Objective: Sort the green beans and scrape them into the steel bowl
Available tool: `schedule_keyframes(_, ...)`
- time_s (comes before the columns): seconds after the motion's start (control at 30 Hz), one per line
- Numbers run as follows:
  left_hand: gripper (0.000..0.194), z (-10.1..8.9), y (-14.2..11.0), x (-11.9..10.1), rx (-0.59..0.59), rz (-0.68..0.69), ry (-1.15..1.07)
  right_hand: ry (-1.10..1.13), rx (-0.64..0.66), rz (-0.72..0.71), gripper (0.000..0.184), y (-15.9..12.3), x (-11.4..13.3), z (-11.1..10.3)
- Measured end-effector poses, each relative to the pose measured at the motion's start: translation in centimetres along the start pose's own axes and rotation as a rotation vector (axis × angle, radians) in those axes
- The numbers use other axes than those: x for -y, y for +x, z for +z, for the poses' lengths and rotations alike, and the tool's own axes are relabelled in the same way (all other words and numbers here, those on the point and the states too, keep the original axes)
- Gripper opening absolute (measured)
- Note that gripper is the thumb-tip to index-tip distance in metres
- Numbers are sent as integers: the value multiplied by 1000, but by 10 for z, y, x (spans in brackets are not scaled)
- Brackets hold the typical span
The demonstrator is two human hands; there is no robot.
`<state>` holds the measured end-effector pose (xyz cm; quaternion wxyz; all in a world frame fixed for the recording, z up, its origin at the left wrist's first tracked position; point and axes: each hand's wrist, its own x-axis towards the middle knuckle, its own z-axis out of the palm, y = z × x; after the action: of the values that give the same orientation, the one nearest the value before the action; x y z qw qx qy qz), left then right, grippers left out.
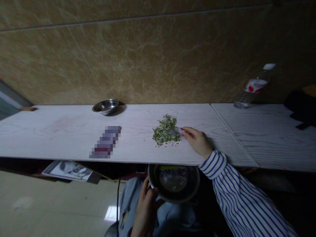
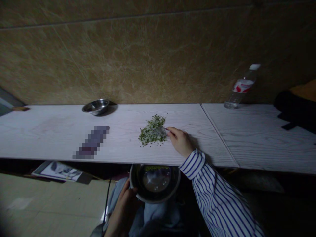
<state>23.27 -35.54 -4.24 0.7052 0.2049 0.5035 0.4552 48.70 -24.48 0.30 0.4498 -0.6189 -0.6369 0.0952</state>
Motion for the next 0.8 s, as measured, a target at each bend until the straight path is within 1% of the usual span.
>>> schedule_keyframes(0.13,63,0,1,3,18,-1,-8,24,28,9,28,-3,2,1)
schedule_keyframes(0.3,63,-1,4,8,-1,33,-49,37,61,21,28,-10,4,0)
schedule_keyframes(0.4,66,-1,4,7,-1,28,-45,53,53,22,28,-16,6,-4)
schedule_keyframes(0.47,67,-2,3,4,13,18,-47,52,38,27,29,-20,5,-7)
schedule_keyframes(0.57,64,-3,0,1,27,10,-52,21,9,47,31,-27,2,-11)
schedule_keyframes(0.67,64,-4,-1,0,26,1,-47,2,-57,92,31,-33,-4,-14)
schedule_keyframes(0.8,69,-5,1,5,-7,-13,-45,120,-157,173,35,-40,-18,-15)
